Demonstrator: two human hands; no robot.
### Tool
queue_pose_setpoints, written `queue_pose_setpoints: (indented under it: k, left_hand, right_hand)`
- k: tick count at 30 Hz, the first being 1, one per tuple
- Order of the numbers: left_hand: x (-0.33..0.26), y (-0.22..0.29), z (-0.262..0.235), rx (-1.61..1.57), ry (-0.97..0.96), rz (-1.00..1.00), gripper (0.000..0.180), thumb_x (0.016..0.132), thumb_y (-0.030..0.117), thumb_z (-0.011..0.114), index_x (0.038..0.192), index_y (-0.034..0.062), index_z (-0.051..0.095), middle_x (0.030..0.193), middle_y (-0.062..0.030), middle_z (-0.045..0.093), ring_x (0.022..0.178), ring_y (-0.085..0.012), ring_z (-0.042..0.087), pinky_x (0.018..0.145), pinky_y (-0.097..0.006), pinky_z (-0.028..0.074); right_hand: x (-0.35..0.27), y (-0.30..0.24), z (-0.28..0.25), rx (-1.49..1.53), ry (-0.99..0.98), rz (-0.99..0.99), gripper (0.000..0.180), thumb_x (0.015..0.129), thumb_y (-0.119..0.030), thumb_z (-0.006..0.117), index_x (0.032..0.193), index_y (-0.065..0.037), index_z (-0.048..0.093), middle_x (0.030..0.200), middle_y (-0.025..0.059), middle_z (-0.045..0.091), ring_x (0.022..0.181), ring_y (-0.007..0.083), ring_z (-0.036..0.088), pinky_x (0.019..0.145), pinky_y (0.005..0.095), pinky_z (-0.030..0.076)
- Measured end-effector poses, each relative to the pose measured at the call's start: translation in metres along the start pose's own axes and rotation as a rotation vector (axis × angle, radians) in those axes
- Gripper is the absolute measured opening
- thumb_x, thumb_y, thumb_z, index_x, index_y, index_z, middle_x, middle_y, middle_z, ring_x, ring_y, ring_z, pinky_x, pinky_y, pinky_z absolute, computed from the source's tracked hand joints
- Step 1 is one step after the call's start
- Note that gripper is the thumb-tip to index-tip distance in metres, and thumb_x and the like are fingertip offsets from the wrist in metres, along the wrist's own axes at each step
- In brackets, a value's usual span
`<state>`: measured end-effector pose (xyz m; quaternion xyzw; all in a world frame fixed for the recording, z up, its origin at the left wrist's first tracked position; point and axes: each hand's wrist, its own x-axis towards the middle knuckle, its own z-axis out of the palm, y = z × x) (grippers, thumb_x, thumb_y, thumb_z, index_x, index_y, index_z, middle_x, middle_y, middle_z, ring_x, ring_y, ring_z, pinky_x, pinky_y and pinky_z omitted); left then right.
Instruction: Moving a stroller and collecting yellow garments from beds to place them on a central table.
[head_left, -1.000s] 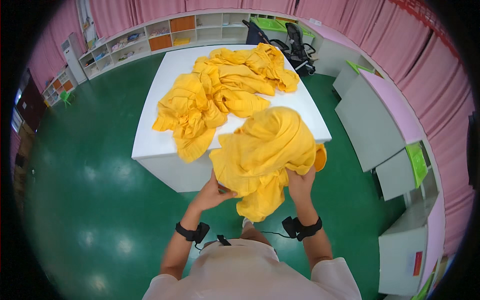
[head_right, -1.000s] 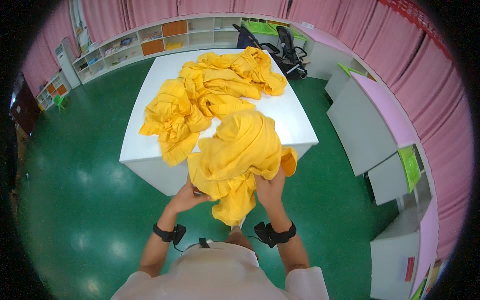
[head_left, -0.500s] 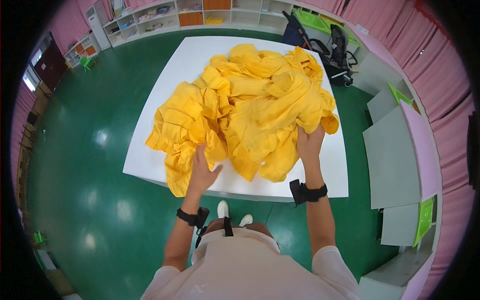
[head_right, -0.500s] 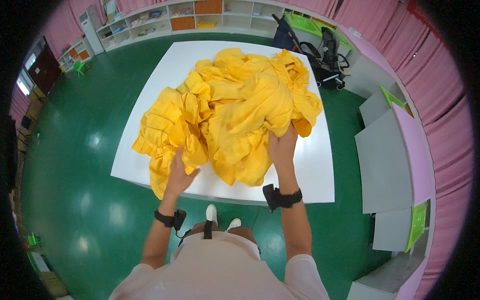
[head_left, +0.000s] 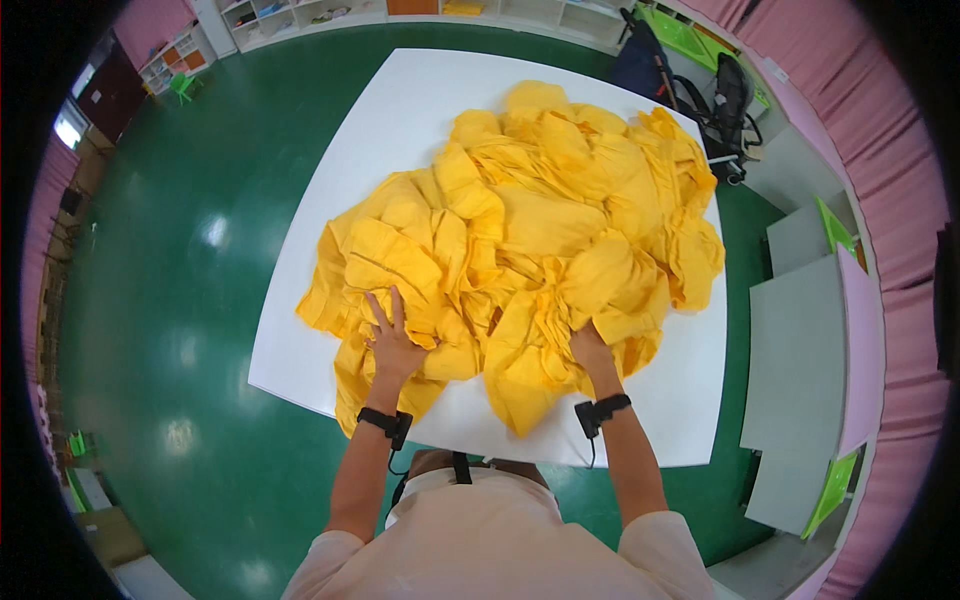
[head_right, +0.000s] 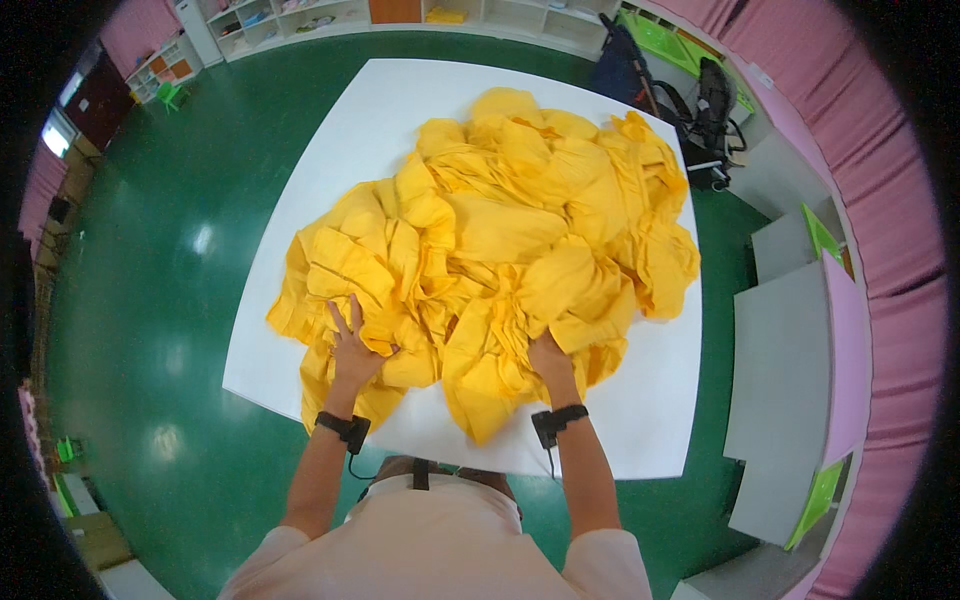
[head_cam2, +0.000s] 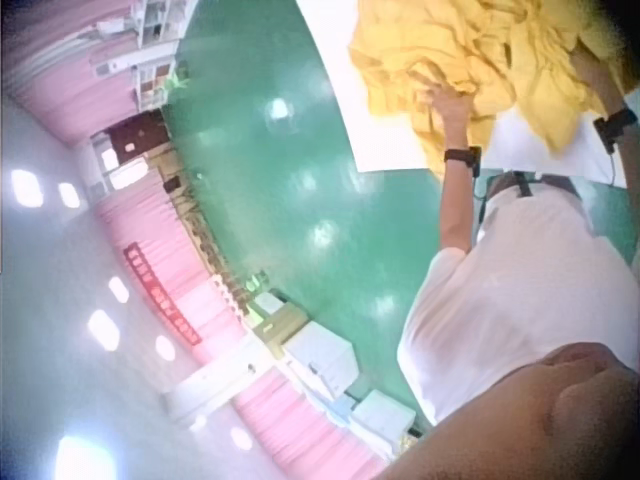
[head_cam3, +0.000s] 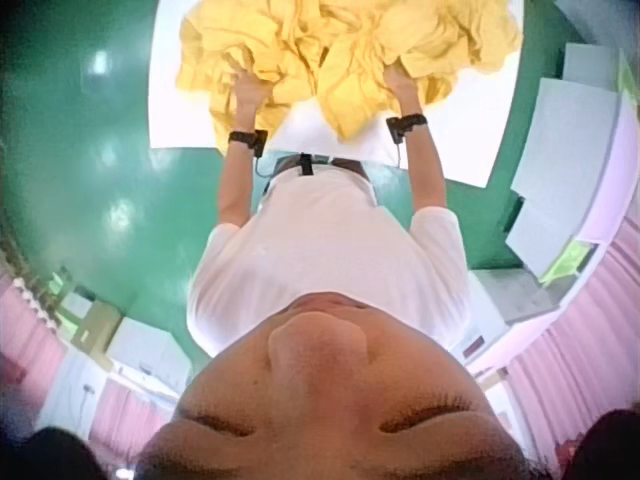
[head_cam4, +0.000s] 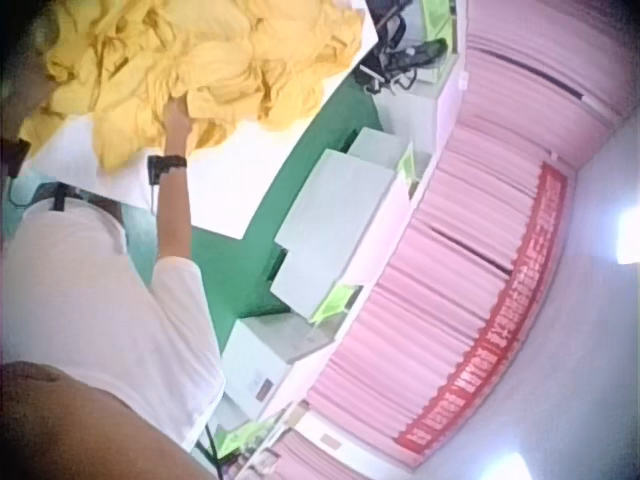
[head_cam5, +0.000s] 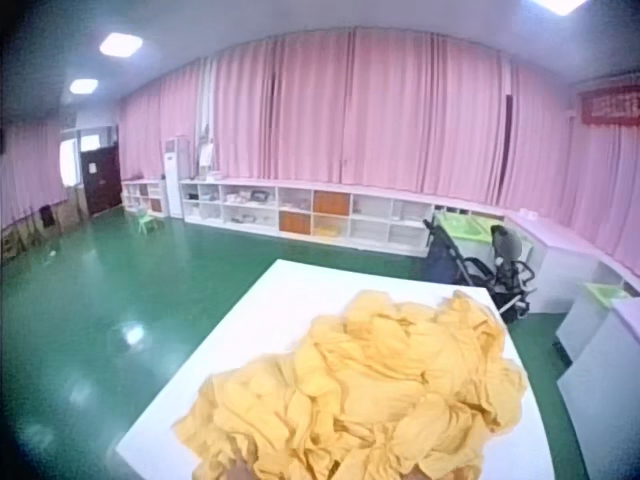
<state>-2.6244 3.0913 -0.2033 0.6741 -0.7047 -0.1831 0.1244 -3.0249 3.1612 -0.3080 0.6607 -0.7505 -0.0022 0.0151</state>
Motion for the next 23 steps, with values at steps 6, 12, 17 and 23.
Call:
queue_pose_setpoints:
  k: [6,12,17,23]
  left_hand:
    - [0.021,-0.012,0.001,0.133,-0.049,-0.070,0.132,0.066,0.039,0.088,0.161,0.0267,-0.004,0.164,-0.0235,-0.007,0.132,-0.0572,0.039,0.103,-0.075,0.031]
    - [0.035,-0.005,0.007,0.141,-0.035,-0.056,0.129,0.067,0.032,0.087,0.161,0.0235,-0.001,0.164,-0.0254,-0.005,0.136,-0.0572,0.034,0.104,-0.074,0.031]
    - [0.047,0.004,0.002,0.093,-0.055,-0.044,0.127,0.068,0.031,0.086,0.161,0.0235,0.000,0.164,-0.0255,-0.005,0.139,-0.0577,0.029,0.104,-0.075,0.029]
    - [0.045,-0.014,-0.044,0.179,-0.165,-0.228,0.118,0.073,0.041,0.080,0.161,0.0242,0.003,0.166,-0.0224,-0.004,0.148,-0.0550,0.010,0.109,-0.076,0.019]
  right_hand:
    - [0.008,-0.040,-0.029,0.475,-0.251,0.149,0.056,0.097,-0.033,0.051,0.147,-0.010,0.043,0.152,0.0186,0.043,0.141,0.0385,0.037,0.116,0.0453,0.031]
    - [0.013,-0.043,-0.043,0.411,-0.199,0.109,0.057,0.097,-0.041,0.050,0.145,-0.010,0.046,0.150,0.0183,0.046,0.140,0.0374,0.039,0.117,0.0454,0.030]
    - [0.024,-0.032,-0.026,0.329,-0.136,0.141,0.059,0.095,-0.040,0.053,0.145,-0.010,0.046,0.150,0.0189,0.047,0.140,0.0369,0.040,0.117,0.0449,0.030]
    - [0.069,-0.073,-0.027,0.453,-0.141,-0.199,0.079,0.093,-0.056,0.057,0.156,-0.015,0.032,0.162,0.0145,0.028,0.149,0.0357,0.025,0.122,0.0478,0.020]
